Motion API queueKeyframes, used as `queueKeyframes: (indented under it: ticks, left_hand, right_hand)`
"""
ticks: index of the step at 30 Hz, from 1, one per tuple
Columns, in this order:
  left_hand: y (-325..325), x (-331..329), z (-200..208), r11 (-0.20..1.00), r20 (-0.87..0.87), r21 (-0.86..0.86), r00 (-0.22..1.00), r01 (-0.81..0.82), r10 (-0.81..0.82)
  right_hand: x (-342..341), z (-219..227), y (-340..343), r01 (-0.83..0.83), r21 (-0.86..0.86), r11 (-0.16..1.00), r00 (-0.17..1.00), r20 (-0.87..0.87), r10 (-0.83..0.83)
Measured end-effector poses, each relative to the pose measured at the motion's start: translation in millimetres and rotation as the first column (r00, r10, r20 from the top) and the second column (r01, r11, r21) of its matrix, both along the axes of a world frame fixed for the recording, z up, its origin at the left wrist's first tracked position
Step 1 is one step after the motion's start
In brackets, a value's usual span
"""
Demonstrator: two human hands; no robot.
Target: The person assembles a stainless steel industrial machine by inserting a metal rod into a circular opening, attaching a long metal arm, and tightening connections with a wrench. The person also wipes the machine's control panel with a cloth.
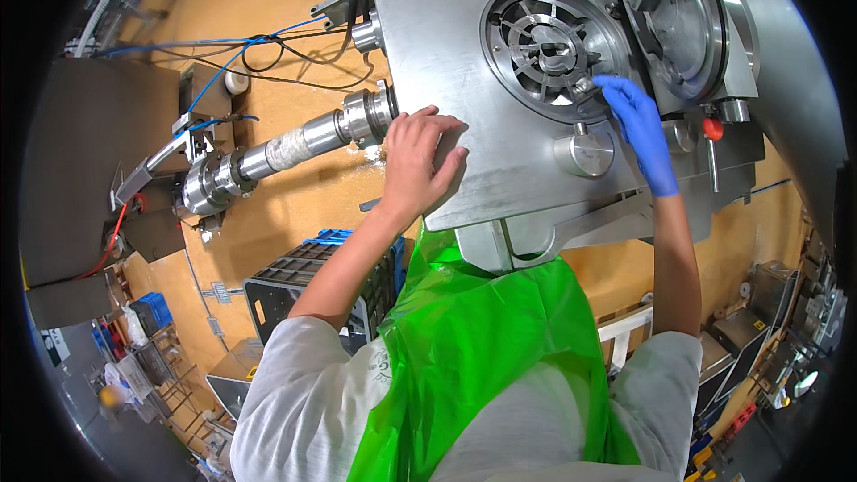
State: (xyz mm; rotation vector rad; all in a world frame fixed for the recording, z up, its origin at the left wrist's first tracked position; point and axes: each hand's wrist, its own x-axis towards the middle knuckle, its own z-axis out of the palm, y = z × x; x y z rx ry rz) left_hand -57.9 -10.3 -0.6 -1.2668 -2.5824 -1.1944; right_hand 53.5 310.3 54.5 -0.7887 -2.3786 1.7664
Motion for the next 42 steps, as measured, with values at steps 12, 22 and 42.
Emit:
queueKeyframes:
  ticks: [12, 22, 42]
  left_hand:
    - [-10, -2, -6, 0.993, 0.088, 0.104, 0.994, 0.053, -0.063]
    - [-11, -9, -14, 0.987, 0.135, 0.146, 0.987, 0.066, -0.086]
    - [-6, -10, -11, 0.991, 0.142, 0.101, 0.985, 0.085, -0.099]
  right_hand:
    - [-161, -59, -9, -0.187, 0.615, 0.766, 0.979, 0.05, 0.199]
    - [-189, -58, -13, -0.527, 0.675, 0.516, 0.848, 0.462, 0.261]
    - [-173, -61, -28, -0.317, 0.743, 0.589, 0.942, 0.174, 0.287]
